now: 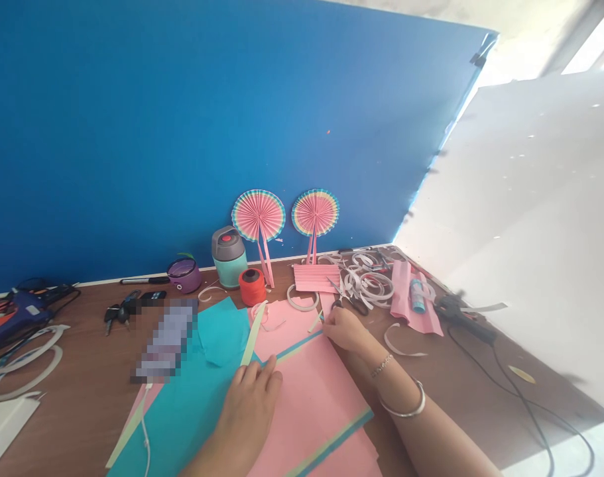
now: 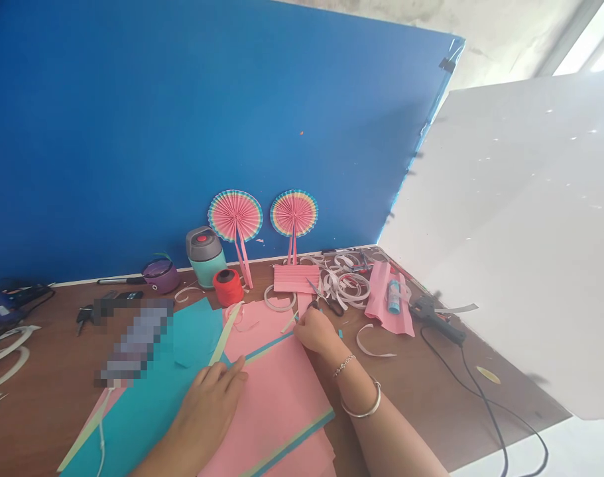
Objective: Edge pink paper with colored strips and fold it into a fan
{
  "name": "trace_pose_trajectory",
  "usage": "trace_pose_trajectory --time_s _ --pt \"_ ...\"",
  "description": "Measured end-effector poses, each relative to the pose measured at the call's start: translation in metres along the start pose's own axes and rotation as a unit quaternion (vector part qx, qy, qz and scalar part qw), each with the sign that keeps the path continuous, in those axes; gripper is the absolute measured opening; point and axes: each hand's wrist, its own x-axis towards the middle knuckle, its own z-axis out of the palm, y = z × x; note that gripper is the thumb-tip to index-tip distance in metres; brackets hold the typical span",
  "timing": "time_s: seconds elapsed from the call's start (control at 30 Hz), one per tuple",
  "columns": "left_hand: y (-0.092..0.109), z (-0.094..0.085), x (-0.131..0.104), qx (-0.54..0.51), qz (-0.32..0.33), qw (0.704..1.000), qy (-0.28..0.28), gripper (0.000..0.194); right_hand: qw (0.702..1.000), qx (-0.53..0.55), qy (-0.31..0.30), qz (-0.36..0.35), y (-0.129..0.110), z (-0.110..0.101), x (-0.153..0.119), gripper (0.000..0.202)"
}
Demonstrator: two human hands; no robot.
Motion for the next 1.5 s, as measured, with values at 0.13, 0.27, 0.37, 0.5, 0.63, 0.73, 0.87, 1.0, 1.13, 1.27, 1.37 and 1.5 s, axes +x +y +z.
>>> trace_pose_trajectory --time_s 0.13,0.27,0.37,0.5,0.63,0.73,0.87,1.0,1.13,1.27,1.37,1.5 --pt "0.001 -0.001 0.001 -0.002 0.001 1.0 0.005 0.045 0.999 -0.017 0.028 -0.002 -0.002 0.006 0.001 0.027" --pt "0.002 -0.001 0.002 0.003 -0.003 1.0 0.002 0.044 0.996 -0.039 0.078 0.003 0.001 0.008 0.005 0.021" --pt "0.003 0.002 0.003 0.006 -0.008 1.0 0.004 0.043 0.988 -0.047 0.147 0.029 0.01 0.0 0.009 0.021" --pt "0.002 0.005 0.001 -0.004 -0.006 1.0 0.017 0.041 0.98 -0.04 0.192 0.027 0.021 -0.01 0.015 0.026" --pt "0.001 0.006 -0.001 -0.013 -0.001 0.999 0.031 0.042 0.969 -0.047 0.243 0.005 0.023 -0.004 0.019 0.021" --pt "-0.001 0.006 -0.002 -0.021 0.004 0.999 0.036 0.041 0.958 -0.06 0.28 -0.031 0.026 0.002 0.022 0.019" --pt "-0.003 0.008 -0.003 -0.053 -0.005 0.997 0.063 0.038 0.952 -0.062 0.293 -0.062 0.03 0.005 0.025 0.02" --pt "-0.011 0.008 -0.003 -0.131 -0.023 0.984 0.123 0.033 0.958 -0.096 0.268 -0.042 0.029 0.004 0.024 0.024" --pt "-0.027 0.004 0.0 -0.175 -0.106 0.961 0.187 0.025 0.954 -0.177 0.242 0.029 0.027 -0.001 0.019 0.025" --pt "-0.043 0.006 0.004 -0.153 -0.205 0.947 0.193 0.019 0.95 -0.219 0.209 0.071 0.026 -0.005 0.015 0.031" --pt "-0.048 0.012 0.007 -0.142 -0.228 0.95 0.16 0.025 0.952 -0.233 0.181 0.083 0.025 -0.007 0.014 0.033" --pt "-0.049 0.019 0.011 -0.154 -0.237 0.95 0.129 0.029 0.954 -0.231 0.154 0.113 0.022 -0.012 0.012 0.031"
